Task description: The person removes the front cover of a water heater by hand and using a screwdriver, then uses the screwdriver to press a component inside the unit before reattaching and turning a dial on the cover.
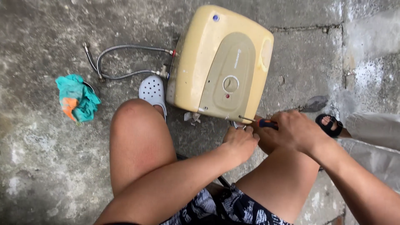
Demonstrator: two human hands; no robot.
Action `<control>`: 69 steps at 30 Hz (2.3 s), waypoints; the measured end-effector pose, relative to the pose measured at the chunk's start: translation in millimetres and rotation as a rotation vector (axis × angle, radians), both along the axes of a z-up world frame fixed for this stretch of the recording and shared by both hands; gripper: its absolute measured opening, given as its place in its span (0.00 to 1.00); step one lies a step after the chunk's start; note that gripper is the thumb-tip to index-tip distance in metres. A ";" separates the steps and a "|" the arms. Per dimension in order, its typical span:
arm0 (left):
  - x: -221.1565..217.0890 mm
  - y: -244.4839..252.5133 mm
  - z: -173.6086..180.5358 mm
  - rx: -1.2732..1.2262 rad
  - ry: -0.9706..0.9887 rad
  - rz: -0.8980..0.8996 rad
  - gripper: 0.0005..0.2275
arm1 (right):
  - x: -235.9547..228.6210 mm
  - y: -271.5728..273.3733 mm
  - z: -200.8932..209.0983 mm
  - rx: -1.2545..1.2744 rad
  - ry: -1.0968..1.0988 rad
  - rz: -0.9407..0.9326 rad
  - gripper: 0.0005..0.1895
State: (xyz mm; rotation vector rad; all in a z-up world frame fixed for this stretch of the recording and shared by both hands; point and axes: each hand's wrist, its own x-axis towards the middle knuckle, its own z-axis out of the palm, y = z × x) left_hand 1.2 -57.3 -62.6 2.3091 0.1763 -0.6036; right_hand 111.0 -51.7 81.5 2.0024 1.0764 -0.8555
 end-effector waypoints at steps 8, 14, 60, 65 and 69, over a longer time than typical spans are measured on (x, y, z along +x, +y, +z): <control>-0.1 29.5 18.3 -0.058 0.229 -0.171 0.22 | -1.0 -15.5 -0.7 0.250 -0.110 0.717 0.17; 12.4 28.8 11.0 -0.020 0.126 -0.062 0.24 | -4.1 12.0 9.2 -0.101 -0.062 -0.030 0.25; 11.8 47.5 -2.4 -0.095 0.315 -0.133 0.23 | -1.1 -28.9 -0.1 0.150 -0.184 0.602 0.17; -4.5 75.3 33.8 -0.077 0.268 -0.073 0.19 | 0.9 -41.0 -1.2 0.212 -0.355 1.135 0.08; -80.6 146.3 69.4 -0.138 -0.154 0.399 0.18 | 11.0 -22.1 -8.8 0.182 -0.198 0.675 0.10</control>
